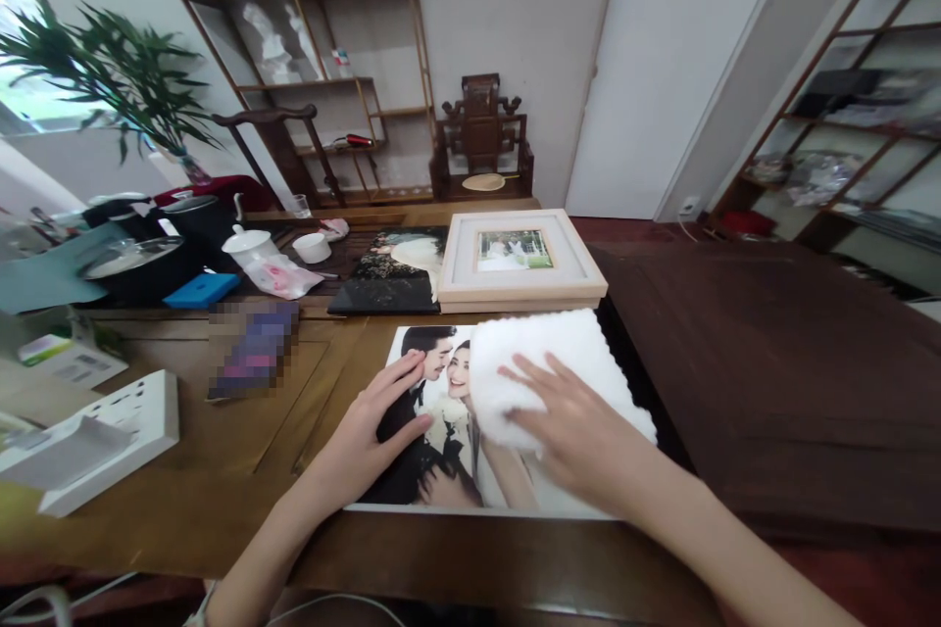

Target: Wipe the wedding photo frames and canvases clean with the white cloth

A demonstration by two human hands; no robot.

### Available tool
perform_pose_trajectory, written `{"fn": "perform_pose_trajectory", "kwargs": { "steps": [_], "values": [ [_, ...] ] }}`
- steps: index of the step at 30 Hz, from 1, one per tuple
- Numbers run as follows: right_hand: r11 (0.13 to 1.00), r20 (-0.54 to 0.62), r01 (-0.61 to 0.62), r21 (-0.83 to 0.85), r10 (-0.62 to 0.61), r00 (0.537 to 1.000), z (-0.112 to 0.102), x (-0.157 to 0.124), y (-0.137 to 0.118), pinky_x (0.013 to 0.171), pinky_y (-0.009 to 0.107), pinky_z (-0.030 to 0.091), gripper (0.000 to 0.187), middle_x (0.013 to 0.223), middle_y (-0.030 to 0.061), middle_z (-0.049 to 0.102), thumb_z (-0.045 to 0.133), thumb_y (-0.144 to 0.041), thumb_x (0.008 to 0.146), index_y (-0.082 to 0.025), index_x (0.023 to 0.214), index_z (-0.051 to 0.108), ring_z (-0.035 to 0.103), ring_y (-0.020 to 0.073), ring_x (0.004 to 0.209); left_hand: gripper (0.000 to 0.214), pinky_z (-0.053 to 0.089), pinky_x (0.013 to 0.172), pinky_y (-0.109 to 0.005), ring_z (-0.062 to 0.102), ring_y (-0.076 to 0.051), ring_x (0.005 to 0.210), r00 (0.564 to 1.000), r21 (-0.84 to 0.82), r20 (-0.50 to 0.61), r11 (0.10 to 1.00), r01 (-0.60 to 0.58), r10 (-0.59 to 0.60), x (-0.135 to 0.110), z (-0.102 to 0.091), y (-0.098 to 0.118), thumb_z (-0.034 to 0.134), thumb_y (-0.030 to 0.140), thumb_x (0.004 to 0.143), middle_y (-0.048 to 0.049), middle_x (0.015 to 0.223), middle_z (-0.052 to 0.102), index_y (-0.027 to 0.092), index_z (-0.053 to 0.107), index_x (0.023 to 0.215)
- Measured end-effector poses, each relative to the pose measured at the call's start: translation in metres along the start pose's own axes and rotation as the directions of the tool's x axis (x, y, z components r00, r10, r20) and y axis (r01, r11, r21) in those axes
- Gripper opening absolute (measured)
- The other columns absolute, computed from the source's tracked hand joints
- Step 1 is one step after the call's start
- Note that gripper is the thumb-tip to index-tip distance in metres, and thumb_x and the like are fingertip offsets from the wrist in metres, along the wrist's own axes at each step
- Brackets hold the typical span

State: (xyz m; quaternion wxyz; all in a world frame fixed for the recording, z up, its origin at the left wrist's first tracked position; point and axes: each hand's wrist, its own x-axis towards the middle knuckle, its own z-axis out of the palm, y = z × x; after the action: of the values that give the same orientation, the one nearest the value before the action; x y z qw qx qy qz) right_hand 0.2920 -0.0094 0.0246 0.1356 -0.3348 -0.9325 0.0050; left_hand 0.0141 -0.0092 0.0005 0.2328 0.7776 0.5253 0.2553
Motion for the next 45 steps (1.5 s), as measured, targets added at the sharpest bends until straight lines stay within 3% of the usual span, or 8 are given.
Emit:
{"fn": "perform_pose_trajectory", "kwargs": {
  "steps": [4,8,15,20,24,30,37,45],
  "values": [
    [0.995,0.076,0.064,0.083,-0.070,0.995,-0.013,-0.032,-0.040,0.108,0.055,0.032,0.035,0.144,0.0086,0.043,0.051,-0.003,0.062,-0.023,0.084,0.069,0.033,0.0314,0.134,0.052,0.025,0.113,-0.049,0.028,-0.025,0.141,1.000,0.018,0.029,1.000,0.004,-0.004,0.000,-0.002,0.002,0.051,0.039,0.090,-0.0113,0.150,0.036,0.020,0.042,0.138],
    [0.971,-0.024,0.172,0.165,-0.170,0.985,-0.025,-0.046,-0.057,0.105,0.043,0.042,0.027,0.137,-0.0002,0.051,0.050,-0.007,0.067,-0.028,0.074,0.067,0.048,0.0261,0.126,0.053,0.025,0.113,-0.049,0.025,-0.026,0.142,0.999,0.036,0.052,0.999,-0.014,0.012,-0.001,-0.003,0.002,0.049,0.038,0.091,-0.0108,0.151,0.034,0.021,0.039,0.140],
    [0.992,0.047,-0.114,0.061,0.112,0.993,-0.019,-0.015,-0.022,0.093,0.054,0.048,0.048,0.138,0.0127,0.050,0.046,-0.003,0.066,-0.021,0.106,0.065,0.048,0.0340,0.124,0.052,0.024,0.113,-0.051,0.025,-0.027,0.142,0.998,0.033,0.057,0.999,-0.022,0.020,-0.002,-0.004,0.003,0.050,0.036,0.090,-0.0100,0.151,0.034,0.024,0.040,0.139],
    [0.995,-0.048,-0.101,-0.007,0.101,0.994,-0.001,0.023,0.022,0.099,0.060,0.039,0.046,0.132,0.0216,0.053,0.047,-0.001,0.070,-0.014,0.111,0.062,0.047,0.0356,0.124,0.051,0.023,0.113,-0.050,0.025,-0.025,0.142,0.998,0.028,0.061,0.999,-0.032,0.031,-0.001,-0.005,0.002,0.051,0.035,0.090,-0.0086,0.151,0.035,0.025,0.040,0.139],
    [0.995,-0.039,-0.096,-0.001,0.096,0.995,0.001,0.036,0.038,0.107,0.055,0.032,0.041,0.134,0.0156,0.054,0.049,-0.002,0.072,-0.017,0.107,0.064,0.039,0.0306,0.132,0.052,0.023,0.114,-0.048,0.024,-0.023,0.142,0.998,0.030,0.062,0.999,-0.034,0.032,-0.001,-0.004,0.001,0.051,0.036,0.091,-0.0077,0.151,0.035,0.025,0.039,0.140],
    [0.992,0.110,-0.122,0.036,0.118,0.987,-0.008,0.016,0.005,0.100,0.053,0.042,0.040,0.141,0.0189,0.045,0.049,-0.001,0.069,-0.015,0.102,0.066,0.033,0.0347,0.134,0.055,0.024,0.114,-0.048,0.025,-0.024,0.142,0.999,0.021,0.051,1.000,0.010,-0.011,-0.002,-0.003,0.002,0.049,0.039,0.091,-0.0087,0.153,0.032,0.024,0.037,0.142],
    [0.988,0.041,0.118,0.103,-0.123,0.992,-0.014,-0.026,-0.061,0.105,0.055,0.035,0.029,0.140,0.0141,0.046,0.051,-0.002,0.062,-0.021,0.078,0.065,0.035,0.0343,0.131,0.053,0.022,0.115,-0.047,0.022,-0.023,0.143,0.997,0.040,0.072,0.999,0.002,-0.005,-0.002,-0.002,0.001,0.043,0.040,0.094,-0.0075,0.154,0.030,0.023,0.035,0.144],
    [0.984,0.000,-0.055,0.171,0.056,0.998,-0.006,-0.010,-0.011,0.106,0.048,0.038,0.041,0.141,0.0096,0.048,0.049,-0.003,0.062,-0.021,0.094,0.067,0.040,0.0287,0.132,0.045,0.020,0.115,-0.047,0.021,-0.019,0.143,0.996,0.015,0.092,1.000,-0.013,0.012,-0.003,-0.005,0.003,0.028,0.026,0.098,-0.0053,0.153,0.032,0.024,0.038,0.142]
  ]
}}
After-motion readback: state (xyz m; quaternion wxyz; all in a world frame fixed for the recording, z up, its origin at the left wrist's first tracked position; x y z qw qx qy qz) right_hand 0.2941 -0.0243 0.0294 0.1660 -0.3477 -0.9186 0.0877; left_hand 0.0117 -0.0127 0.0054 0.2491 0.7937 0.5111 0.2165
